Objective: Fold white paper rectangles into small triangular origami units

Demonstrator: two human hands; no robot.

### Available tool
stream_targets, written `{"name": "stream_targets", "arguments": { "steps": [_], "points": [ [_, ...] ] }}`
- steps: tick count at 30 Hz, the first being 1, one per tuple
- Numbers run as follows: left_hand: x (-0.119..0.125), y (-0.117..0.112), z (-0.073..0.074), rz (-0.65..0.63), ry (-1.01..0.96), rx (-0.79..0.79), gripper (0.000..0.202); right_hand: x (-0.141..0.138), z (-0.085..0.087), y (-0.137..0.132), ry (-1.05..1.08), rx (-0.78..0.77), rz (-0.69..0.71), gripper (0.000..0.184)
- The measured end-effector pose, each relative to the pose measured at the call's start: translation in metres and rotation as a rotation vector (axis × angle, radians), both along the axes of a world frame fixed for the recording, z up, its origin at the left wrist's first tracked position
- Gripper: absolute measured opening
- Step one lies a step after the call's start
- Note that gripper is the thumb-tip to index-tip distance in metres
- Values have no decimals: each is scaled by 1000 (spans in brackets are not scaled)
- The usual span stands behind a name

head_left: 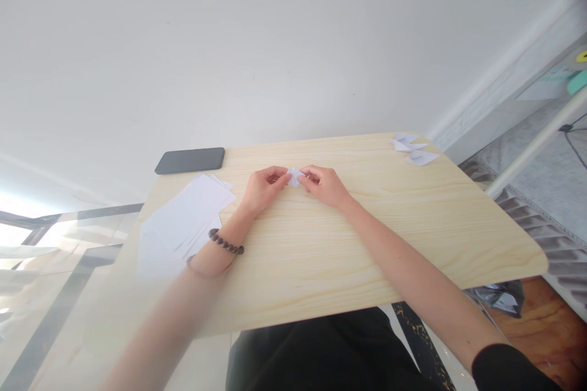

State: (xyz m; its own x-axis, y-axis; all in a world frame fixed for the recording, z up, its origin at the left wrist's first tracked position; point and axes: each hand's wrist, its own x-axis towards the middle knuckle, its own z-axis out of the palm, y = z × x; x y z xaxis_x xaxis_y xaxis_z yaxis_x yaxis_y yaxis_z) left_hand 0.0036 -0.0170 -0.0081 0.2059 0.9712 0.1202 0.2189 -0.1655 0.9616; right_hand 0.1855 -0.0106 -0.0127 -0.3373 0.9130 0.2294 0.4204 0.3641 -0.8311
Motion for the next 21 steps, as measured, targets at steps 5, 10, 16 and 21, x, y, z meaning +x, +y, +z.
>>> {"name": "stream_targets", "arguments": {
  "steps": [5,10,16,21],
  "points": [
    [0,-2,3,-29,110,8,37,0,-1,1,106,-35,-40,29],
    [-2,-2,5,-2,144,8,35,0,1,0,145,-55,-37,29],
    [-5,1,3,19,194,18,35,1,3,0,127,-69,-35,29],
    [-6,3,-1,-8,93,19,39,1,5,0,108,-24,-38,29]
  ]
}}
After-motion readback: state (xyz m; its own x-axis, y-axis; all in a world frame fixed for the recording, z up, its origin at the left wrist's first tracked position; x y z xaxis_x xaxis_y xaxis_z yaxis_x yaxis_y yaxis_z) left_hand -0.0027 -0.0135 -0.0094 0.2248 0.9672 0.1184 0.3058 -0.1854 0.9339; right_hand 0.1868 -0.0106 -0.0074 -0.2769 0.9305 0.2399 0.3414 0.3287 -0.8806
